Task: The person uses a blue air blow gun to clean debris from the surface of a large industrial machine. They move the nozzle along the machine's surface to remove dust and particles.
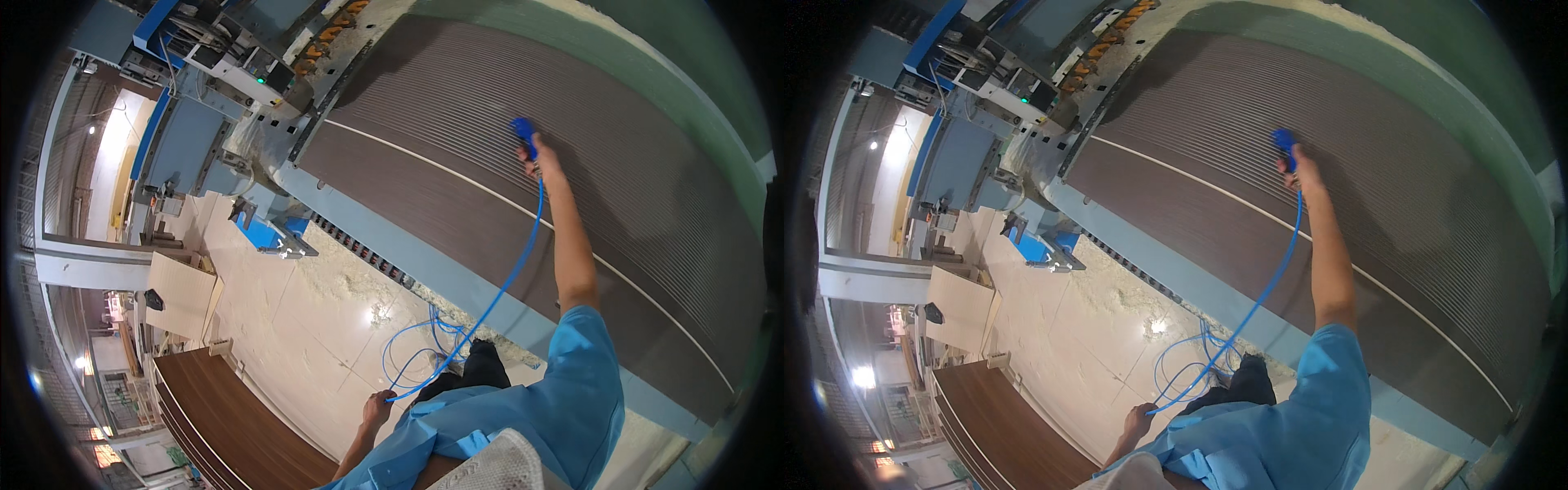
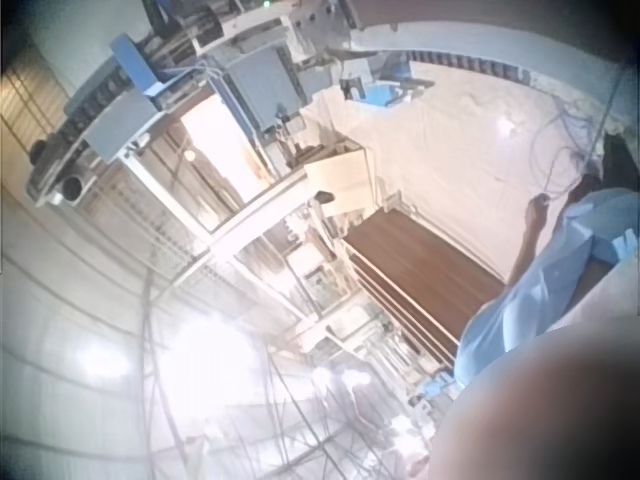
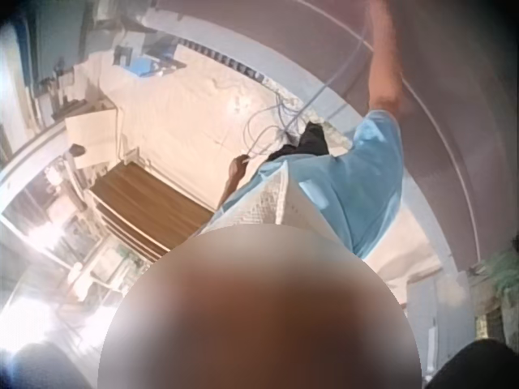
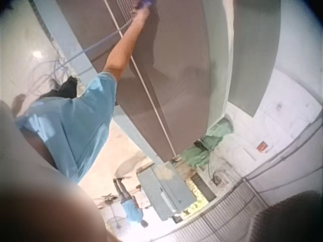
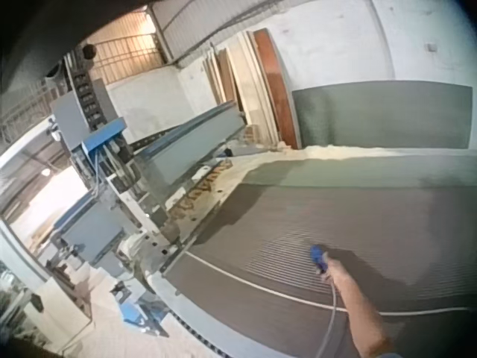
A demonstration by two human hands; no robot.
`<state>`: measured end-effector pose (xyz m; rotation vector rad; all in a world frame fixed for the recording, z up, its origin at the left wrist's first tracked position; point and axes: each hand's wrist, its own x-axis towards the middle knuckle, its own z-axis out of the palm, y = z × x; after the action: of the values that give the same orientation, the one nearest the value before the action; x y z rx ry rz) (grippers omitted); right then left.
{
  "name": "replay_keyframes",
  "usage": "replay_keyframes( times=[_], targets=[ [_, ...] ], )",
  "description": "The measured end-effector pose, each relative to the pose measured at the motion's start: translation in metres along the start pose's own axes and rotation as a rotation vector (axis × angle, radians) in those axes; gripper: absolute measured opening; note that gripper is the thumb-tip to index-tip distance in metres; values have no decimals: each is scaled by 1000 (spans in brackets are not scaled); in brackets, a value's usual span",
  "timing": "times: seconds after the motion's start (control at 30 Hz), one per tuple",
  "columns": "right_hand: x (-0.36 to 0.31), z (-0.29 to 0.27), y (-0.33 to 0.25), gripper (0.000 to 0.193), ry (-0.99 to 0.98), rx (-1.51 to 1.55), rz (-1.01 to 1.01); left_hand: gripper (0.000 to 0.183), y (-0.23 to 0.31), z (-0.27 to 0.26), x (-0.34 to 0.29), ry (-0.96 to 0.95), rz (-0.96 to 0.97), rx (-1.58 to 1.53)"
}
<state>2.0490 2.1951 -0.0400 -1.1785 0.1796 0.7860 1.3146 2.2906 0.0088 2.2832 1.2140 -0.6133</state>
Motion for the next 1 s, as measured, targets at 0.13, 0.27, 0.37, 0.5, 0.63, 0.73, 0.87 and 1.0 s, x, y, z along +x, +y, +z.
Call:
replay_keyframes(
  times=[0.13,0.27,0.37,0.5,0.63,0.73,0.87,1.0],
  targets=[
    [46,-15,-21,49,481,516,-276,30,27,-6,13,59,-63,-51],
    [71,-32,-36,50,709,873,-461,28,66,-14,33,79,4,-132],
    [92,-28,-50,54,616,945,-455,25,85,-21,44,112,50,-174],
    [135,16,-57,54,458,676,-270,26,89,-29,50,89,18,-165],
    [172,82,-53,50,203,399,-159,26,81,-34,47,86,-37,-159],
    [187,129,-49,48,132,278,-107,25,77,-34,40,88,-95,-151],
    [196,171,-45,47,57,192,-124,25,75,-27,31,75,-155,-182],
    [190,195,-33,44,-15,145,-68,26,67,-18,27,78,-124,-170]
  ],
)
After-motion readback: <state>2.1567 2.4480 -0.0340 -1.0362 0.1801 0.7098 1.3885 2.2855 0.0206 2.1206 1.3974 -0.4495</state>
